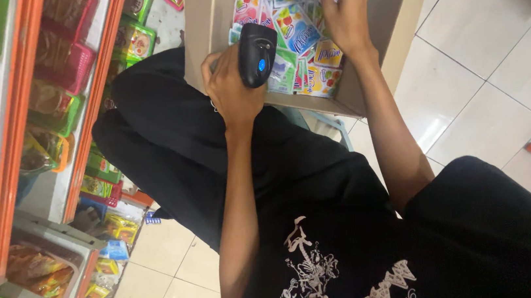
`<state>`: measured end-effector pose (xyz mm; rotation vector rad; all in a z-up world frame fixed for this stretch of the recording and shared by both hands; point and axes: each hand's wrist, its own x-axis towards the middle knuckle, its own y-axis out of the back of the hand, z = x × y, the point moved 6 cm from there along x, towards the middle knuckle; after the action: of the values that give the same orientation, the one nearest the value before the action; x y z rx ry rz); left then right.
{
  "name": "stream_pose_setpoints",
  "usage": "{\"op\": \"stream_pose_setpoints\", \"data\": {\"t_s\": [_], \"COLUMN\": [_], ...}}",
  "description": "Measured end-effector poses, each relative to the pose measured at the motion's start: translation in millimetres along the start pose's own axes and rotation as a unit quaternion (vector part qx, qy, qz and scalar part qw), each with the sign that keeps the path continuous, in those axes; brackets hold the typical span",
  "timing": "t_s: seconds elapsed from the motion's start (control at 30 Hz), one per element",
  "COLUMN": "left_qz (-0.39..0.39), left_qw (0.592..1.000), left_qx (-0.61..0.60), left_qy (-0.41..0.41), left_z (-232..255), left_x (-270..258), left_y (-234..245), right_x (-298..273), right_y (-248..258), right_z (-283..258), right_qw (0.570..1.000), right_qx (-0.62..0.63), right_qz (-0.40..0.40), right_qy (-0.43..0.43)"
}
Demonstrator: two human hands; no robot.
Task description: The person takes jelly packets from a cardboard box, scans each one with a handheld scanner, and places them onto the supermarket shelves.
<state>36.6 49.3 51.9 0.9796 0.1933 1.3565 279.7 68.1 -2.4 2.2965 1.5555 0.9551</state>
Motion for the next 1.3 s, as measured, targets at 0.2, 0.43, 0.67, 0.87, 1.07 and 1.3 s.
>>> {"op": "stream_pose_setpoints", "data": {"t_s": [0.2,0.43,0.67,0.87,1.07,1.3], "left_qz": [-0.001,-0.015,-0.024,-0.036,-0.062,-0.077], "left_qw": [1.000,1.000,0.999,0.999,0.998,0.997], "left_qx": [-0.004,-0.012,-0.026,-0.029,-0.012,-0.015], "left_qy": [0.027,0.024,0.013,0.002,-0.005,0.020], "left_z": [-1,4,-1,3,5,8], "left_x": [1,1,-1,-2,1,4], "left_y": [-1,2,0,2,-1,0], "right_x": [-14,-22,-17,-10,-14,-8], "right_y": [-18,-33,-37,-30,-31,-26], "right_z": [62,63,29,35,49,39], "right_qw": [0.943,0.866,0.803,0.822,0.832,0.817], "right_qx": [0.284,0.430,0.496,0.493,0.485,0.513], "right_qz": [0.044,-0.003,-0.089,-0.017,0.018,0.029], "right_qy": [-0.168,-0.254,-0.319,-0.284,-0.269,-0.262]}}
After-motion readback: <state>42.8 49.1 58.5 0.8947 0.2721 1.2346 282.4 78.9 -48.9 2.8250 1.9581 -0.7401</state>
